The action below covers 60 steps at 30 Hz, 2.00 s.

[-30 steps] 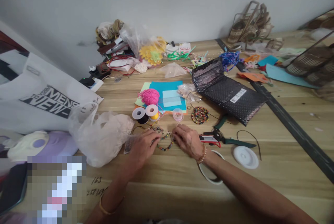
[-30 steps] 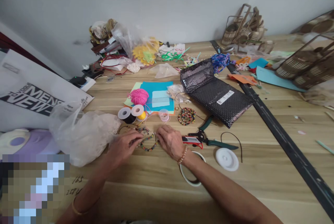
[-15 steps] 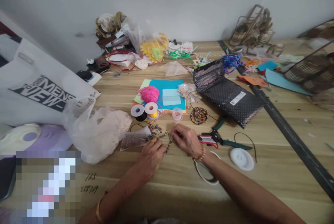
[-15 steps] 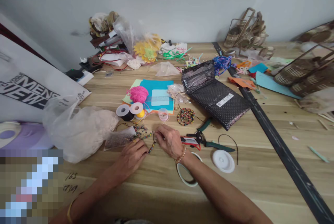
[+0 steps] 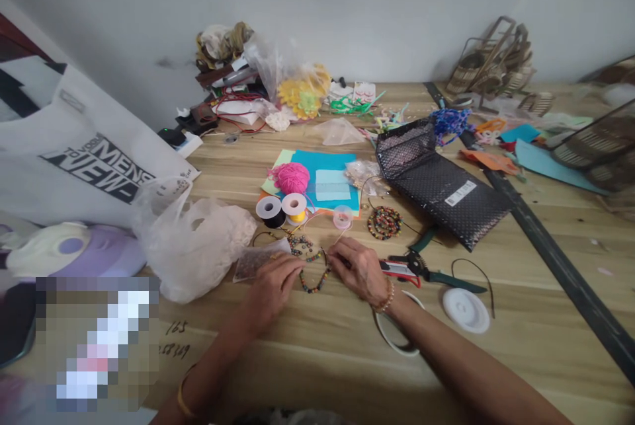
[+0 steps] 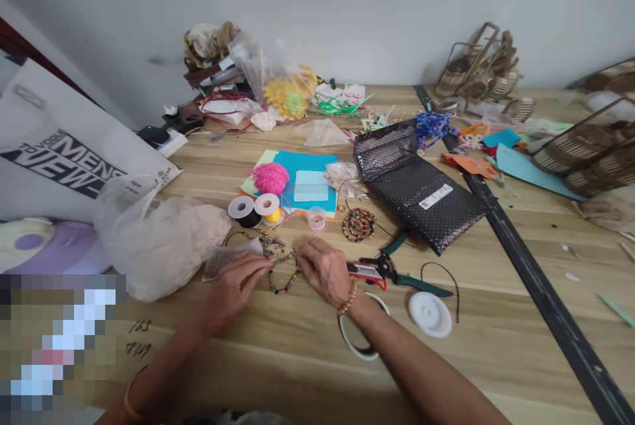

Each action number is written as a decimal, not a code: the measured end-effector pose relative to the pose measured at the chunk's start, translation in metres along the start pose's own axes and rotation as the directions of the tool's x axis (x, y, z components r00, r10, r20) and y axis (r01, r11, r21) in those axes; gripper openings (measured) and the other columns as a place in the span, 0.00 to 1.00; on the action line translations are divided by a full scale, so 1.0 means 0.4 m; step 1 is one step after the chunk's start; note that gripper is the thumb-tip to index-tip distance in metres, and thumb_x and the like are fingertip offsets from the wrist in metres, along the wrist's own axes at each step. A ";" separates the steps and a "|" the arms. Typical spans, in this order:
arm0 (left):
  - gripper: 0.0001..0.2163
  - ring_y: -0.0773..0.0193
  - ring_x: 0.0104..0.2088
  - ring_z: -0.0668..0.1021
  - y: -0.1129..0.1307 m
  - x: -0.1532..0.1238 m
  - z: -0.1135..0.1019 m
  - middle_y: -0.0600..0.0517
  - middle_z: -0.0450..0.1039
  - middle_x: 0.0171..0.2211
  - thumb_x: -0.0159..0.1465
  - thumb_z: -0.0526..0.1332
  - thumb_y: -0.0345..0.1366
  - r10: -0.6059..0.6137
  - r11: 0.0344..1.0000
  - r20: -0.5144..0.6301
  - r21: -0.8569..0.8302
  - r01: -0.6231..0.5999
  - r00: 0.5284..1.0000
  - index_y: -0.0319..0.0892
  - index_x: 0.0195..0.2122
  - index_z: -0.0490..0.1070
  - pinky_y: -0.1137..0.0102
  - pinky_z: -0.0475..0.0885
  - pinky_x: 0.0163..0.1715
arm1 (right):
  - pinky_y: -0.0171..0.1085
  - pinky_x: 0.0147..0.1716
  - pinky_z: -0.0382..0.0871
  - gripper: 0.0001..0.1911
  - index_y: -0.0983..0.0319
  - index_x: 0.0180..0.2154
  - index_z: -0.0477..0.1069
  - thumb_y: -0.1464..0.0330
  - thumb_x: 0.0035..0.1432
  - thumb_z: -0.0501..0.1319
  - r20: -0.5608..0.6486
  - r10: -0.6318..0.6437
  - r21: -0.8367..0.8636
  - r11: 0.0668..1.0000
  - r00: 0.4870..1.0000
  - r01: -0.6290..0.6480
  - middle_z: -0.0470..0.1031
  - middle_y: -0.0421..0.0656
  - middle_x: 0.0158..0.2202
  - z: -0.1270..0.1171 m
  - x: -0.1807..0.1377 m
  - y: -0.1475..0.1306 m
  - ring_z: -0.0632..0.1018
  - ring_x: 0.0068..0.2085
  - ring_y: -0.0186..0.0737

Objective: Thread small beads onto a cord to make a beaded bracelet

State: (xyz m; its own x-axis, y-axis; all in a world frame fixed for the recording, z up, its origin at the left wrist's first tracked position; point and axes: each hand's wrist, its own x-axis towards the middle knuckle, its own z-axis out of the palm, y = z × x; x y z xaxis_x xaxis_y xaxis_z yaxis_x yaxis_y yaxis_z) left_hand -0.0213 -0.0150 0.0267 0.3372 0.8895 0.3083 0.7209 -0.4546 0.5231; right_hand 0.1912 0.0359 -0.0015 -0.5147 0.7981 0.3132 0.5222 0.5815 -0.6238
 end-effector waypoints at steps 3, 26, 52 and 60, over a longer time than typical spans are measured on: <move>0.12 0.59 0.44 0.73 -0.007 0.005 0.008 0.47 0.75 0.37 0.66 0.50 0.28 0.059 0.988 0.032 0.143 -0.063 0.998 0.41 0.38 0.74 0.63 0.70 0.45 | 0.35 0.35 0.65 0.07 0.62 0.34 0.70 0.72 0.61 0.55 -0.001 -0.003 -0.016 1.000 1.000 0.003 0.73 0.46 0.33 -0.003 0.002 -0.006 0.73 0.36 0.40; 0.06 0.56 0.40 0.70 -0.030 0.046 0.046 0.48 0.73 0.34 0.62 0.56 0.30 0.062 0.929 0.129 0.356 -0.104 0.990 0.41 0.37 0.73 0.56 0.63 0.47 | 0.37 0.36 0.64 0.07 0.62 0.31 0.69 0.72 0.61 0.55 -0.049 -0.040 -0.020 0.999 0.998 0.039 0.73 0.45 0.30 0.012 0.009 0.007 0.71 0.34 0.40; 0.07 0.56 0.40 0.69 -0.002 0.097 0.075 0.49 0.71 0.33 0.64 0.54 0.29 0.016 0.937 0.138 0.344 -0.063 0.990 0.42 0.34 0.72 0.56 0.64 0.47 | 0.37 0.35 0.64 0.08 0.62 0.30 0.69 0.72 0.61 0.55 -0.054 -0.027 -0.012 1.000 0.998 0.027 0.72 0.45 0.29 0.011 0.011 0.004 0.71 0.32 0.40; 0.07 0.60 0.40 0.71 -0.032 0.081 0.051 0.48 0.72 0.35 0.65 0.55 0.31 0.040 0.993 -0.058 0.109 -0.034 0.997 0.40 0.38 0.73 0.62 0.69 0.42 | 0.38 0.36 0.65 0.07 0.62 0.31 0.70 0.72 0.61 0.55 -0.036 -0.020 0.027 0.999 0.999 0.021 0.73 0.45 0.31 0.007 0.010 0.006 0.72 0.34 0.40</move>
State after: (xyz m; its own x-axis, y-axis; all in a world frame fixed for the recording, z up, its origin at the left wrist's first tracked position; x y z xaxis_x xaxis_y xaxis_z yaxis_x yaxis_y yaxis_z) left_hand -0.0074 0.0205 0.0135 0.3300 0.8664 0.3748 0.7709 -0.4765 0.4227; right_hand 0.1887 0.0401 -0.0038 -0.5000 0.7915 0.3516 0.4927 0.5938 -0.6361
